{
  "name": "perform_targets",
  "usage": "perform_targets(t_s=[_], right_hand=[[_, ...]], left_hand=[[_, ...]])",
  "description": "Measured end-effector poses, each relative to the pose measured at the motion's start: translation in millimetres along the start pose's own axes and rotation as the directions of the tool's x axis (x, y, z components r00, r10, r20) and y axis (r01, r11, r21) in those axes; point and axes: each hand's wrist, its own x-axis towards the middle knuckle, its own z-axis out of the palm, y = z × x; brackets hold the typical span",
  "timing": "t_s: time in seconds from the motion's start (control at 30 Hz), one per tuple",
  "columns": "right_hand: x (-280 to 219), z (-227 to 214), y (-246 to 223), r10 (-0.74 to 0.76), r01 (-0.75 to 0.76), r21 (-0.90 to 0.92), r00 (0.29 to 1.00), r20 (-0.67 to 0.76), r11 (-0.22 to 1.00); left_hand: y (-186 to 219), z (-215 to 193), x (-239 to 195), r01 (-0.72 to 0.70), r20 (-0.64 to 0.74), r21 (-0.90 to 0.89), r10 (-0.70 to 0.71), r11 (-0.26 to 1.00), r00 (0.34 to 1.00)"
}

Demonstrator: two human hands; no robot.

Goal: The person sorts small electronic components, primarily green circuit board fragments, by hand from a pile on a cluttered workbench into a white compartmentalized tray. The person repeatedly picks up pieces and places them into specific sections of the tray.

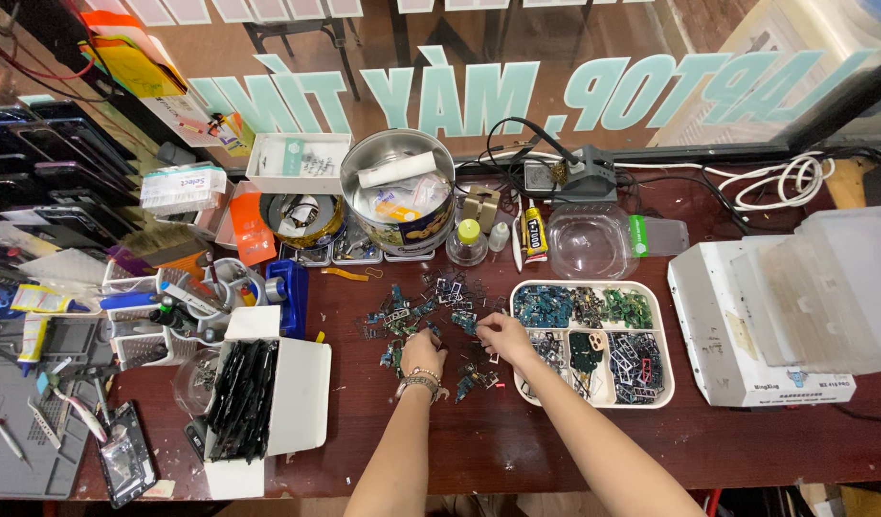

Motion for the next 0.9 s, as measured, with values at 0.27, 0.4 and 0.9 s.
perform_targets(t_s=[0.27, 0.4, 0.9], right_hand=[[-5, -17, 8, -0.037, 0.051, 0.166, 0.996, -0.086, 0.985], [-11, -36, 13, -0.011, 0.033, 0.175, 0.992, -0.122, 0.984], [-21, -155, 14, -0.259, 0.161, -0.281, 0.897, -0.358, 0.946]], left_hand=[[21, 30, 20, 0.248, 0.261, -0.868, -0.03, 0.43, 0.965], [53, 59, 27, 0.173, 0.22, -0.923, 0.105, 0.344, 0.97], [127, 128, 35, 0.184, 0.259, -0.898, 0.143, 0.399, 0.955]])
